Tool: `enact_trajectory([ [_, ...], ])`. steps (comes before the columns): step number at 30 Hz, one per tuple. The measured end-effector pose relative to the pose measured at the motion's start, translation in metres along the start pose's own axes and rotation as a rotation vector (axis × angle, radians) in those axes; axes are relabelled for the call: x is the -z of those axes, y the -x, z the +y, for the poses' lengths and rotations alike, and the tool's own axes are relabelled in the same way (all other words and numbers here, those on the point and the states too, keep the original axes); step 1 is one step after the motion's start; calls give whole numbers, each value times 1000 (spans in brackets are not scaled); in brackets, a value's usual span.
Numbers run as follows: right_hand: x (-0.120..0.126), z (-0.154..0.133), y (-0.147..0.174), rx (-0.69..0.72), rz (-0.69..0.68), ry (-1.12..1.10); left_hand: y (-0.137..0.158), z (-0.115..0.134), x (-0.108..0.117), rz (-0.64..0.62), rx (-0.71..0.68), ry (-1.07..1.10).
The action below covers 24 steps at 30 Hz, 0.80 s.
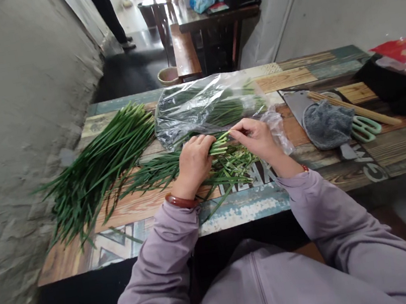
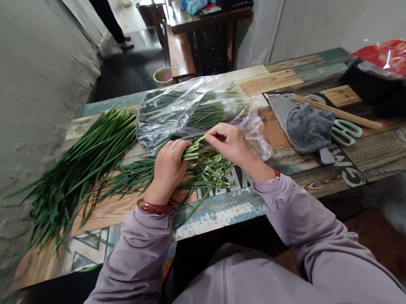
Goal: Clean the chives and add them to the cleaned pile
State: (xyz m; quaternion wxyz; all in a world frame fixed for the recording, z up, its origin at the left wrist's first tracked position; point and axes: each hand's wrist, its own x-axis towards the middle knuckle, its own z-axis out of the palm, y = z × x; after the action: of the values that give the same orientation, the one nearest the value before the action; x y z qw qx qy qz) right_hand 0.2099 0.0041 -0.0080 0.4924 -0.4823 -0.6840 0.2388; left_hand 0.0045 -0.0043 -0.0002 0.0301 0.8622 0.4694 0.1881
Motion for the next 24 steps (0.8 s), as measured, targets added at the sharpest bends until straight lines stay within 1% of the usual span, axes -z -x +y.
enact_trajectory([
  [3,-3,-5,2,37,-13,-16,1,4,1,-28,7,-18],
  [8,-4,-6,3,56,-125,-87,2,9,2,-71,13,-136],
  [12,3,-8,3,29,-113,-155,2,12,5,-104,56,-188],
  [16,5,-14,3,116,-166,-137,4,14,6,-112,84,-194],
  [18,2,-17,3,151,-155,-92,4,14,5,-108,88,-215],
  [20,-2,-17,4,155,-115,-39,4,14,5,-100,85,-234],
  [22,-5,-14,5,107,-58,-32,5,13,5,-101,83,-250],
  [24,-5,-7,4,5,17,-119,5,12,5,-117,108,-261],
])
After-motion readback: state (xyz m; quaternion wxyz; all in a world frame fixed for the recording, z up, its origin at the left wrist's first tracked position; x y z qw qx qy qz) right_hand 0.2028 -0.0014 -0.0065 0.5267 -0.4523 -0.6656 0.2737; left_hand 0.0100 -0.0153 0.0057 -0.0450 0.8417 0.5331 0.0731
